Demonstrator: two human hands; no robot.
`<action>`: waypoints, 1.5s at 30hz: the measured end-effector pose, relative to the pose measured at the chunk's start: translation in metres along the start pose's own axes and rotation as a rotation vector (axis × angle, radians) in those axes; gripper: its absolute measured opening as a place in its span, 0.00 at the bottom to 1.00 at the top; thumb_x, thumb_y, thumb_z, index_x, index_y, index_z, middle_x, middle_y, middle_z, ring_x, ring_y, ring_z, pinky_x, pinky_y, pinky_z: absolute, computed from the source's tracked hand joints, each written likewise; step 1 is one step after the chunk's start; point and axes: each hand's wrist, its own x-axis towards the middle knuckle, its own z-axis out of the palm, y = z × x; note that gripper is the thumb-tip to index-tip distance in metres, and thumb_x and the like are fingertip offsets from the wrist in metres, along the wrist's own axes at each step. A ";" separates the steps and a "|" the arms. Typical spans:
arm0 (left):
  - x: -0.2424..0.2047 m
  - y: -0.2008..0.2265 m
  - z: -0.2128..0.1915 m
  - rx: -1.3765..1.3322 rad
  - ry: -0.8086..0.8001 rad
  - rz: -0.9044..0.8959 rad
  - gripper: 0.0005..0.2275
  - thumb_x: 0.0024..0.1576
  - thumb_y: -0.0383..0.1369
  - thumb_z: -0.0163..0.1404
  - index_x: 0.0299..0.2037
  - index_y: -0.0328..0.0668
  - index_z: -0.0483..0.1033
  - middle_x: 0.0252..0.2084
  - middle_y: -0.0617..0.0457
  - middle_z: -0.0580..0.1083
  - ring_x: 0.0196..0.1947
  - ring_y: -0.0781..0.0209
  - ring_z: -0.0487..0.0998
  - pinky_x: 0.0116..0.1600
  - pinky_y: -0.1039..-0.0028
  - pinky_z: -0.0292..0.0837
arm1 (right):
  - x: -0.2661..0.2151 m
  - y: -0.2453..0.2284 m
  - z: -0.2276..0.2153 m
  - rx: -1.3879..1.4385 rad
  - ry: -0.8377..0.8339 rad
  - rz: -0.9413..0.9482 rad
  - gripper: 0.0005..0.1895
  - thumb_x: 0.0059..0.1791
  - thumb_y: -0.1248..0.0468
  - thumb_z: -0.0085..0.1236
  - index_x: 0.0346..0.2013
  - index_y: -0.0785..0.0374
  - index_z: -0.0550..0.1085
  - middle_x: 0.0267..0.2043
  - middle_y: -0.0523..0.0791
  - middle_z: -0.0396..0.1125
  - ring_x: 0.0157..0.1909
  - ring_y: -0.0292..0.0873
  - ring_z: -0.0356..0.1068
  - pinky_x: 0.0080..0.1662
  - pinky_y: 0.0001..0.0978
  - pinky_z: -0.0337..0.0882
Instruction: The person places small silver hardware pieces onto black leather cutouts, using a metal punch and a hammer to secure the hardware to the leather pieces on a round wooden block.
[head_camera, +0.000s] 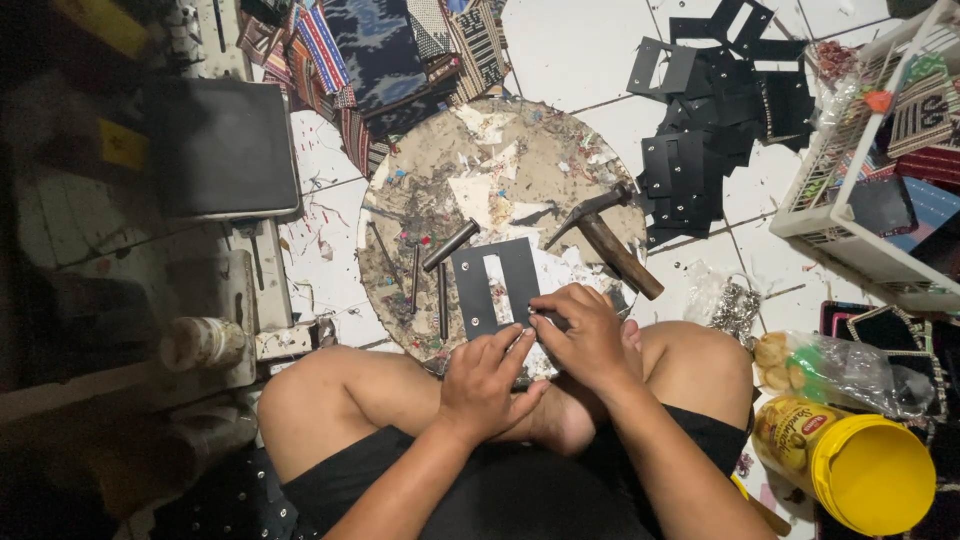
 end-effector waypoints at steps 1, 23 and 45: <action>0.000 0.000 0.000 0.002 0.003 0.002 0.26 0.57 0.55 0.47 0.59 0.49 0.77 0.52 0.52 0.75 0.43 0.55 0.75 0.44 0.66 0.68 | 0.000 -0.001 0.000 0.000 0.003 -0.003 0.13 0.42 0.61 0.70 0.41 0.44 0.83 0.31 0.38 0.72 0.38 0.45 0.73 0.45 0.36 0.67; -0.004 0.005 -0.005 0.014 -0.001 0.031 0.27 0.57 0.55 0.50 0.61 0.48 0.75 0.54 0.51 0.74 0.45 0.53 0.76 0.46 0.64 0.69 | -0.010 0.012 0.010 -0.045 0.108 -0.091 0.11 0.43 0.57 0.71 0.39 0.45 0.82 0.31 0.38 0.70 0.37 0.44 0.73 0.44 0.36 0.68; -0.009 0.005 0.000 0.033 0.015 0.033 0.27 0.56 0.56 0.52 0.60 0.49 0.76 0.54 0.52 0.74 0.46 0.53 0.76 0.48 0.64 0.70 | -0.013 0.019 0.016 -0.066 0.146 -0.126 0.12 0.42 0.55 0.72 0.39 0.46 0.81 0.32 0.38 0.70 0.38 0.44 0.73 0.44 0.37 0.68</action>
